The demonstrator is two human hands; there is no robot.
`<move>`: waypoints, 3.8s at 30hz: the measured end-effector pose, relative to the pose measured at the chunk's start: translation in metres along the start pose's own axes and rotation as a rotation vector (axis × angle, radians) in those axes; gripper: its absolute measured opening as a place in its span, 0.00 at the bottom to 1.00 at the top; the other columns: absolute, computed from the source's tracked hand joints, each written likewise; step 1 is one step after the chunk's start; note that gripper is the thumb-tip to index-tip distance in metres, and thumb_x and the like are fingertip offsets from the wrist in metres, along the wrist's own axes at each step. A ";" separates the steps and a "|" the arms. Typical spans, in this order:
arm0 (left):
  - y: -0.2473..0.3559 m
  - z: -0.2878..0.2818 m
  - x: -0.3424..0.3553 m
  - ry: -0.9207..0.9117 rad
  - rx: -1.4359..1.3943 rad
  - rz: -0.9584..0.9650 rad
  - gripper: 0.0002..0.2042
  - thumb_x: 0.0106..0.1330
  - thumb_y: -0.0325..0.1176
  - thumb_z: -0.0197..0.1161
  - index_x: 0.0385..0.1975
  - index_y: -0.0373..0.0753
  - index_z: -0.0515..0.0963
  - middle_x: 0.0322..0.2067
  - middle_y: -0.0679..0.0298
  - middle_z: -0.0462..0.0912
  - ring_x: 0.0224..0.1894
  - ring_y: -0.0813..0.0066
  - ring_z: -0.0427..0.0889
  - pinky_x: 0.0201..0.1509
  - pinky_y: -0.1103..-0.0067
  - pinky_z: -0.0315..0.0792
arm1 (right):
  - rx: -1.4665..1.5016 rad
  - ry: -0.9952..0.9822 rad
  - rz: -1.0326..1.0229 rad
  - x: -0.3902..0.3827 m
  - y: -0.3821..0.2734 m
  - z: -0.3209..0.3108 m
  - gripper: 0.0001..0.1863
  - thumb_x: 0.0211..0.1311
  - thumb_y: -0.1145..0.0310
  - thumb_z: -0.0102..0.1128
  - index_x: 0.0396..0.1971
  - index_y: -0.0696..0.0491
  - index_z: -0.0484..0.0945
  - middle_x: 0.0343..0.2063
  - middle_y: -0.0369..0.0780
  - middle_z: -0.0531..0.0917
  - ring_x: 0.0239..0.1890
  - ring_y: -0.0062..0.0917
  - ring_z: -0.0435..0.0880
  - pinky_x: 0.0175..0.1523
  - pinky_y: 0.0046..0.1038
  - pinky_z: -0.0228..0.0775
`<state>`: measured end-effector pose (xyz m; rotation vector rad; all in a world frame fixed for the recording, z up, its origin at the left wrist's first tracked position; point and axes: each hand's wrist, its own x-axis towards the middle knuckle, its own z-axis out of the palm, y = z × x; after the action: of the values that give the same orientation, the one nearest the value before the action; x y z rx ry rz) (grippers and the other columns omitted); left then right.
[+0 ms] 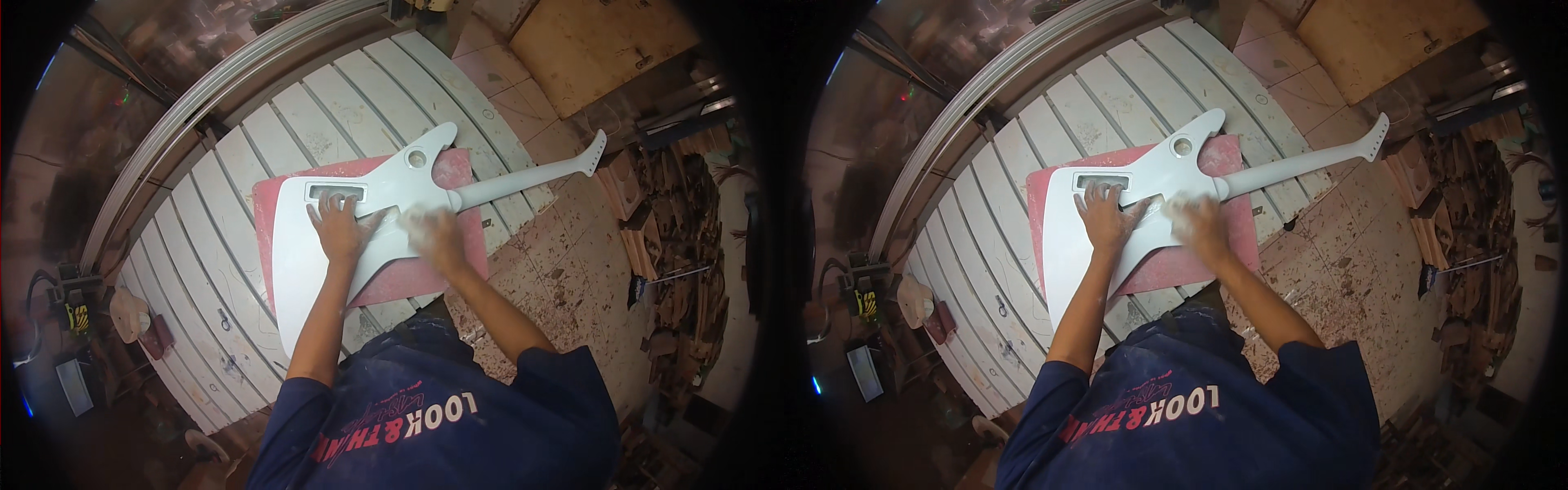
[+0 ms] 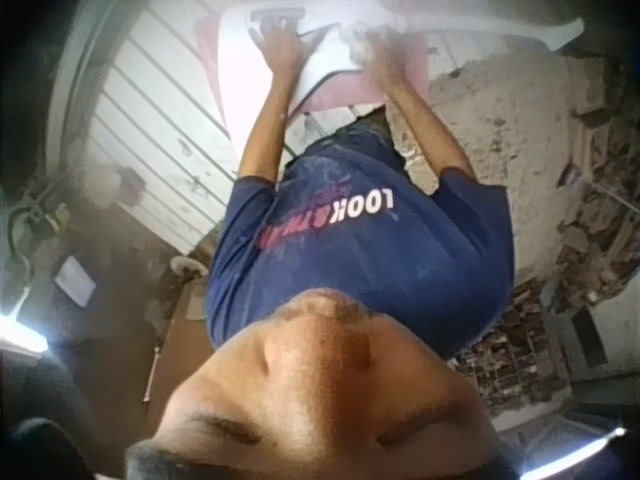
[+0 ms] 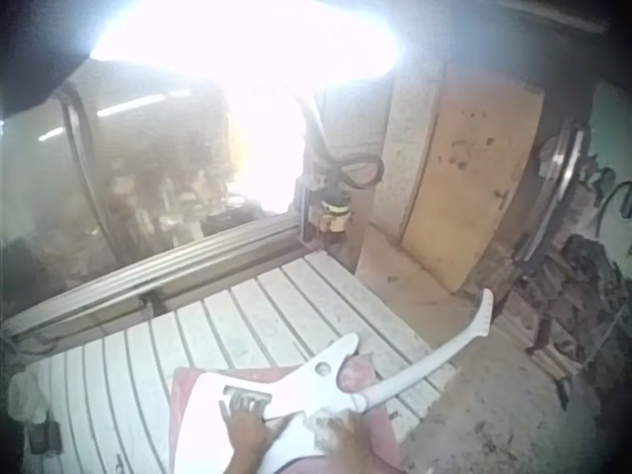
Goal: The person sands the surface and neck of a white guitar body using a sanding block and a cloth.
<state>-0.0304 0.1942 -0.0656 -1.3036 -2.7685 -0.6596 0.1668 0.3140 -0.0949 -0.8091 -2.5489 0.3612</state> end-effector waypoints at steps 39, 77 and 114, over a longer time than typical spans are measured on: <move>0.108 0.053 -0.050 -0.022 0.153 -0.190 0.48 0.72 0.65 0.53 0.78 0.30 0.53 0.80 0.45 0.49 0.83 0.46 0.43 0.81 0.46 0.37 | 0.252 0.218 0.489 -0.085 0.203 -0.106 0.25 0.52 0.73 0.76 0.50 0.57 0.77 0.50 0.48 0.75 0.55 0.47 0.76 0.60 0.45 0.71; 0.184 0.073 -0.096 -0.068 -0.009 -0.127 0.45 0.73 0.64 0.52 0.77 0.31 0.55 0.79 0.45 0.53 0.82 0.51 0.48 0.82 0.52 0.42 | 0.174 0.020 0.153 -0.069 0.268 -0.069 0.31 0.46 0.73 0.76 0.52 0.56 0.72 0.50 0.50 0.74 0.57 0.51 0.74 0.63 0.49 0.68; -0.074 0.008 -0.279 0.837 -0.091 -1.291 0.28 0.81 0.42 0.50 0.69 0.23 0.65 0.68 0.36 0.70 0.70 0.38 0.68 0.75 0.60 0.63 | 0.096 -0.023 0.104 -0.066 0.264 -0.067 0.27 0.49 0.73 0.72 0.51 0.54 0.74 0.51 0.49 0.76 0.59 0.51 0.74 0.64 0.49 0.67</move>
<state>0.0982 -0.0490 -0.1515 0.8294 -2.4249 -0.9749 0.3745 0.4924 -0.1560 -0.9085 -2.4957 0.5243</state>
